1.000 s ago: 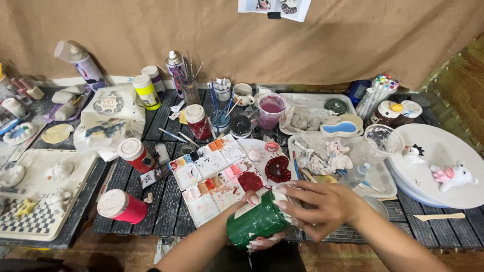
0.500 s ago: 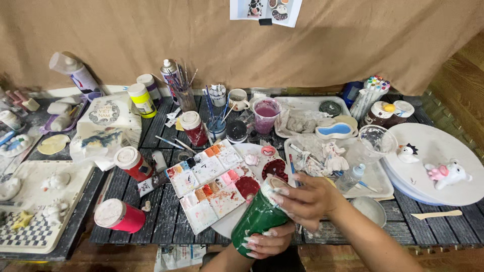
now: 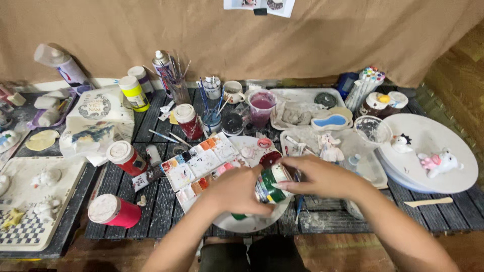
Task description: The person paints small heart-shaped clay figures using a fine brush and a watercolor palette. They apply red paint to the figures, then add green paint to the palette and continue painting. The workspace is cluttered with paint containers, brushes, and other clay pieces.
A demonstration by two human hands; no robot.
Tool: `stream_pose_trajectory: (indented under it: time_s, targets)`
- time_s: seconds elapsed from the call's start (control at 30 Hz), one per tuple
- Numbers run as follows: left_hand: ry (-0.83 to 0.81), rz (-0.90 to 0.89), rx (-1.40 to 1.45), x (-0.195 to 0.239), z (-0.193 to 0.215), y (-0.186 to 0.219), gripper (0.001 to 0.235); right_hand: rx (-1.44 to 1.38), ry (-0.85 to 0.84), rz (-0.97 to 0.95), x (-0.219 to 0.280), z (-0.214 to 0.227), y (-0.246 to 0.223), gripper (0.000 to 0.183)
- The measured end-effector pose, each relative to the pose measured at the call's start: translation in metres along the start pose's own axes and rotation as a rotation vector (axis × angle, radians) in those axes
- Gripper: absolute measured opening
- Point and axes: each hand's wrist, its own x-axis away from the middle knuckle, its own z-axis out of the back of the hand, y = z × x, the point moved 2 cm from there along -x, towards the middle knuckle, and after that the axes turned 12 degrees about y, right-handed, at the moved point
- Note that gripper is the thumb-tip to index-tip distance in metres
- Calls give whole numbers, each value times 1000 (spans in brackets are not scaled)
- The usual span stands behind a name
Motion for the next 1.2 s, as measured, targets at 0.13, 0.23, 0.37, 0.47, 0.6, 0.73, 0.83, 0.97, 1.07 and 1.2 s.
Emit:
stream_pose_trajectory:
  time_s: [0.13,0.23,0.37,0.47,0.6,0.73,0.83,0.97,1.07,1.2]
  targets:
    - [-135,-106,236,-5,3,-11,65,-177,-5,209,8,13,-13,71]
    - [-183,-231,405,-9,-14,-22,60,-145,90,349,23,10,-18,71]
    - [-291,-200,477,-16,-33,-27,60,124,209,391,47,-2,-13,56]
    - [-345,-240,509,-20,-40,-30,60,277,327,520,65,-16,-1,46]
    - [-470,-125,602,-31,-60,-42,59,295,511,472,85,-33,40,36]
    - [-426,-66,648,-28,-61,-63,64,130,958,211,132,-26,71,72]
    - [-181,-105,584,-18,-49,-71,68,-63,1057,54,151,-43,87,92]
    - [89,-198,838,-7,-49,-60,74,-134,1031,-279,159,-95,120,98]
    - [267,-68,709,2,-54,-52,73,23,922,-451,166,-127,134,101]
    - [416,-9,689,4,-66,-44,79,274,802,-602,167,-153,127,94]
